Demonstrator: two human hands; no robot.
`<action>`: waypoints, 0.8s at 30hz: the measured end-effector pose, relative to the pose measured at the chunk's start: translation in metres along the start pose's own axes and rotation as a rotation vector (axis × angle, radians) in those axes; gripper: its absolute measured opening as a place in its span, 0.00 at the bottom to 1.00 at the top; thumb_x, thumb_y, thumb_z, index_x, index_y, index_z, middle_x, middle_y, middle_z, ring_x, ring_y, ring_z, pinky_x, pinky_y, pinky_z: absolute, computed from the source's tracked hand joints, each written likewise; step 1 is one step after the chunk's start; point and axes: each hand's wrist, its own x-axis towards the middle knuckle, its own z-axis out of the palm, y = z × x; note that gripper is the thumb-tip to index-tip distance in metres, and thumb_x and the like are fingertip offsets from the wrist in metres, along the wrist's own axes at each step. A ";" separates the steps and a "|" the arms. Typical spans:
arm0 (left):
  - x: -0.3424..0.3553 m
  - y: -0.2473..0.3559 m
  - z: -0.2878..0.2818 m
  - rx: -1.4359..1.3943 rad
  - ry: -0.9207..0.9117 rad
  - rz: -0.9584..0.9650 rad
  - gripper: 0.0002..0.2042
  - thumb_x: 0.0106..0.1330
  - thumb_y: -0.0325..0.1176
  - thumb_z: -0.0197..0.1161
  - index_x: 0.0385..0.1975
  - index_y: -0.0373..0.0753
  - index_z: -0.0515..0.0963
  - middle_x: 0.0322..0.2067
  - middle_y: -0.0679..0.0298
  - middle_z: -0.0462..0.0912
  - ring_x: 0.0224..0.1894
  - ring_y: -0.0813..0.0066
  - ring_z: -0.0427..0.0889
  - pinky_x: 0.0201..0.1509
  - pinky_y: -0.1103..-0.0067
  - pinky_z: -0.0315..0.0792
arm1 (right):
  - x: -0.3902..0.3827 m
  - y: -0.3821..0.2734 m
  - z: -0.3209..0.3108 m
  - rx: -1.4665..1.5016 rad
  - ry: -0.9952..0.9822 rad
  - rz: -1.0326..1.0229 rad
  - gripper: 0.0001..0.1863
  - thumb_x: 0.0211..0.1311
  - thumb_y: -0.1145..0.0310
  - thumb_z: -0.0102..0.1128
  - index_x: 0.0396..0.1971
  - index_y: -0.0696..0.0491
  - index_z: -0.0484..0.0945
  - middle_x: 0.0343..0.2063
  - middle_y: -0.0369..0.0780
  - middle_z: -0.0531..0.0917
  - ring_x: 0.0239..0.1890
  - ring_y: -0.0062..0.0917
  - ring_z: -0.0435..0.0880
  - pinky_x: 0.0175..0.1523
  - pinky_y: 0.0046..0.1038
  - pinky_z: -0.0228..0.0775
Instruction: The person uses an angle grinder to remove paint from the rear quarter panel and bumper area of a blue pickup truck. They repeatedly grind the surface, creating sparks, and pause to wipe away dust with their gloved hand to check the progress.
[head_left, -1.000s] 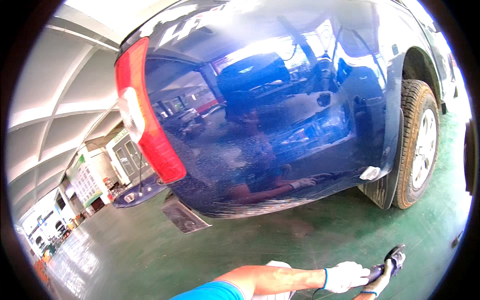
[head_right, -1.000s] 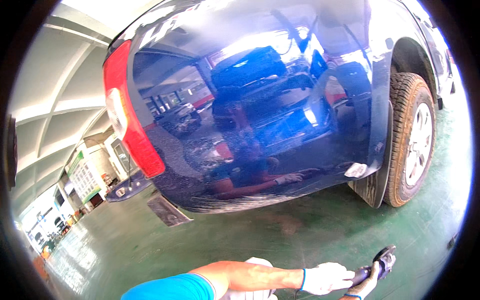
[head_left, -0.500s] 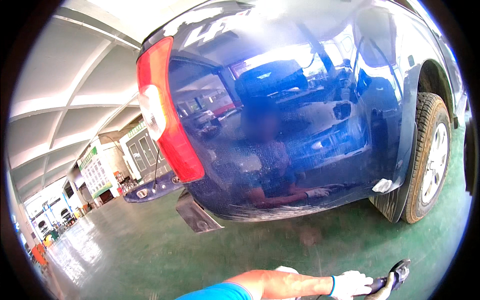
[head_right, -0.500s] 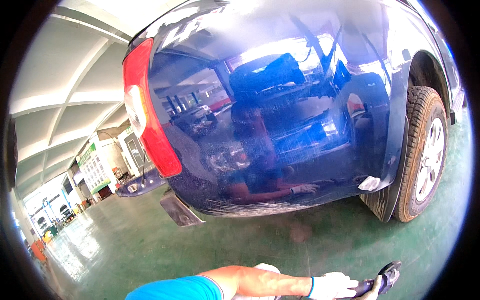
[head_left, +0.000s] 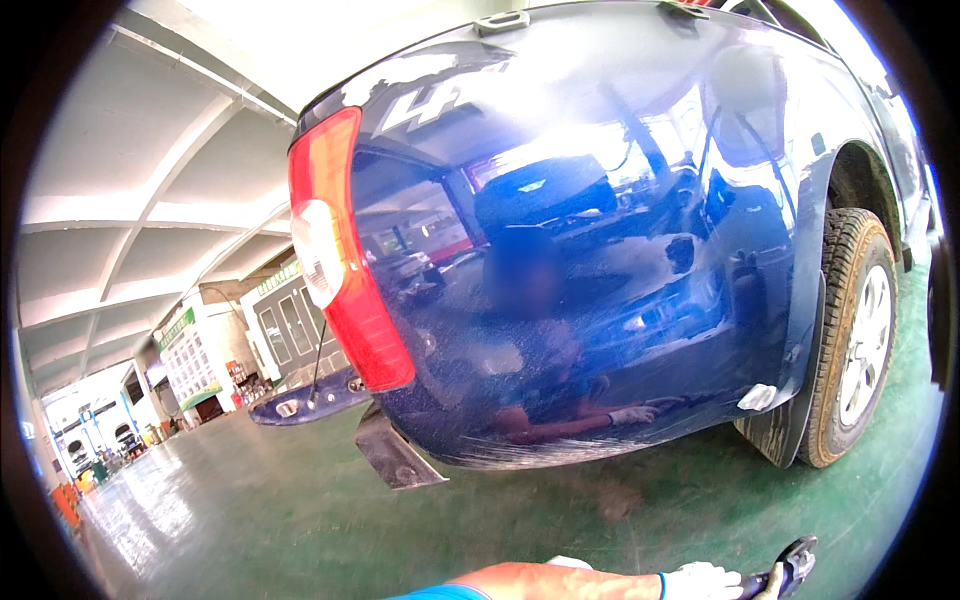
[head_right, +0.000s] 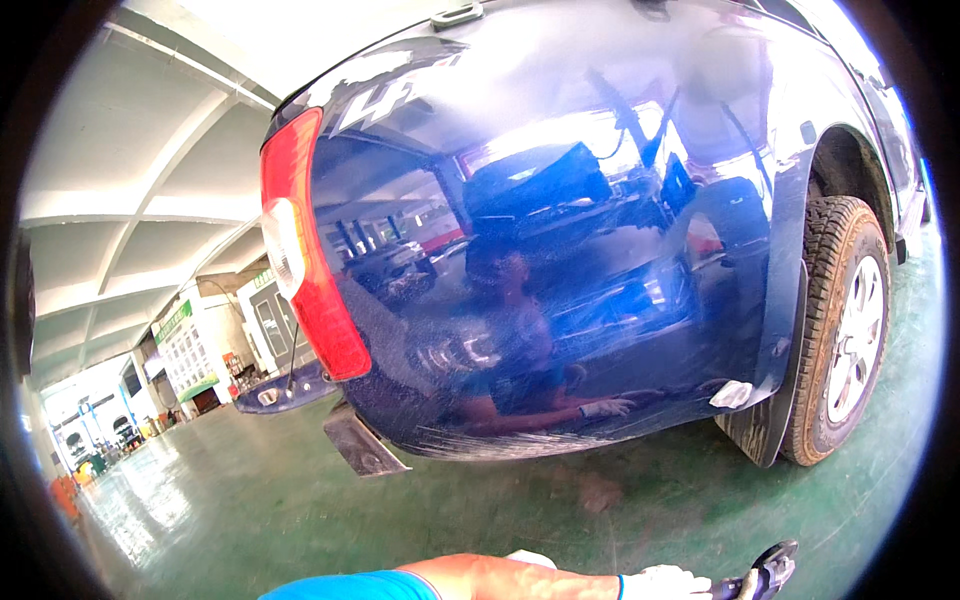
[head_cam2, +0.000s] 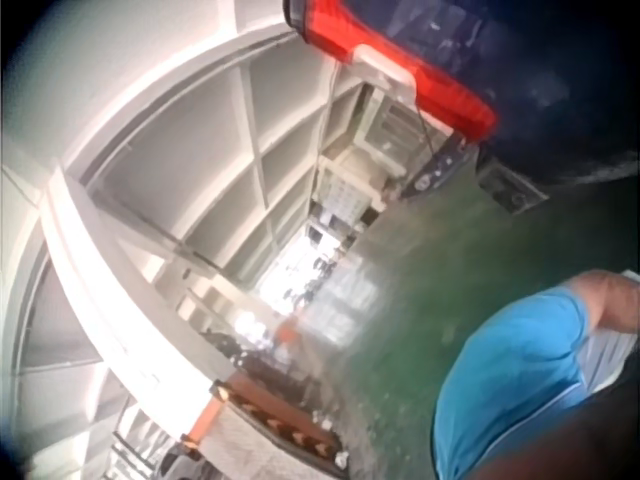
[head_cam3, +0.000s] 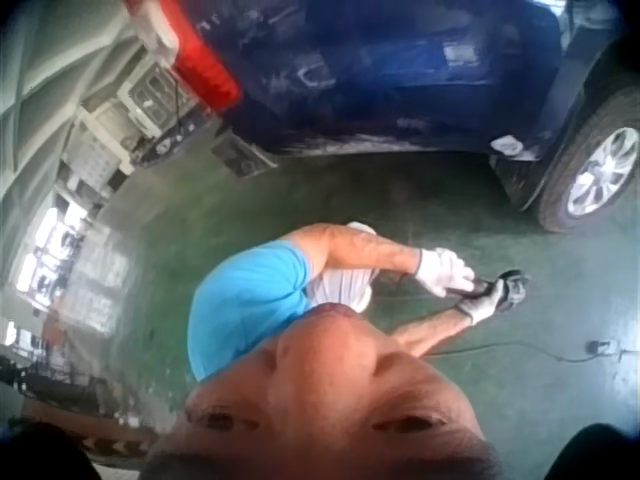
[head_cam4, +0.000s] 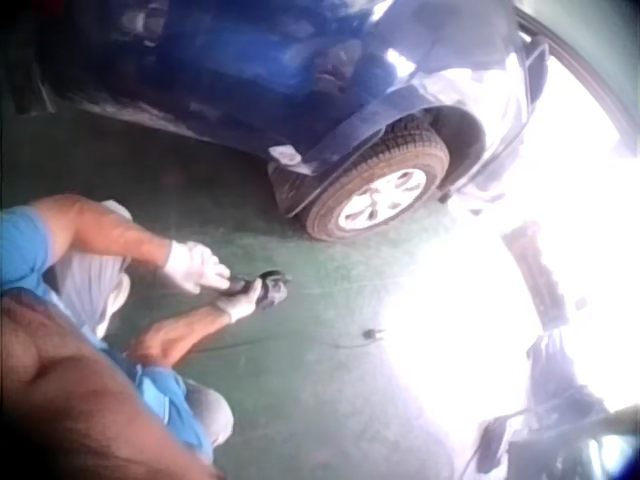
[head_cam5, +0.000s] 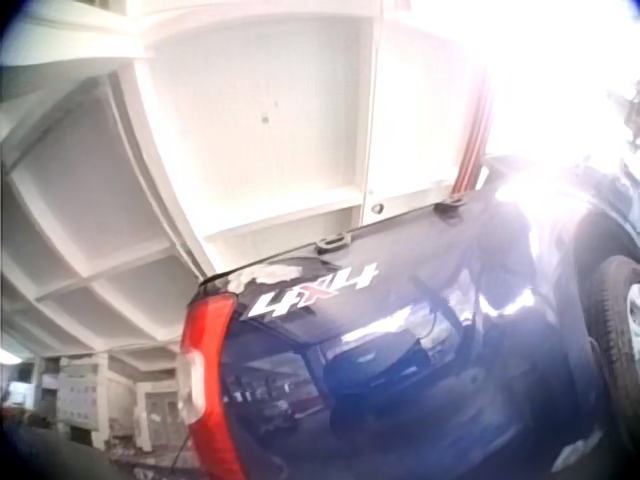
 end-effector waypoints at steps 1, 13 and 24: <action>0.000 0.001 -0.002 -0.008 0.000 0.000 0.32 0.53 0.44 0.70 0.62 0.51 0.75 0.48 0.56 0.81 0.41 0.48 0.85 0.39 0.55 0.81 | 0.002 0.001 -0.002 -0.004 -0.008 -0.020 0.20 0.65 0.62 0.73 0.53 0.53 0.84 0.48 0.36 0.84 0.50 0.31 0.80 0.57 0.37 0.73; -0.001 0.015 -0.021 -0.049 -0.089 -0.134 0.27 0.62 0.43 0.66 0.62 0.44 0.74 0.51 0.51 0.82 0.46 0.46 0.86 0.47 0.54 0.81 | 0.019 0.017 -0.007 -0.037 0.094 0.023 0.22 0.58 0.63 0.81 0.49 0.59 0.87 0.42 0.39 0.86 0.41 0.32 0.83 0.49 0.37 0.79; 0.010 0.022 -0.027 -0.062 -0.170 -0.215 0.28 0.59 0.37 0.65 0.61 0.43 0.72 0.53 0.50 0.79 0.52 0.44 0.84 0.54 0.53 0.79 | 0.043 0.040 -0.012 0.049 0.060 -0.213 0.15 0.58 0.61 0.77 0.37 0.53 0.81 0.26 0.34 0.78 0.24 0.24 0.76 0.32 0.30 0.72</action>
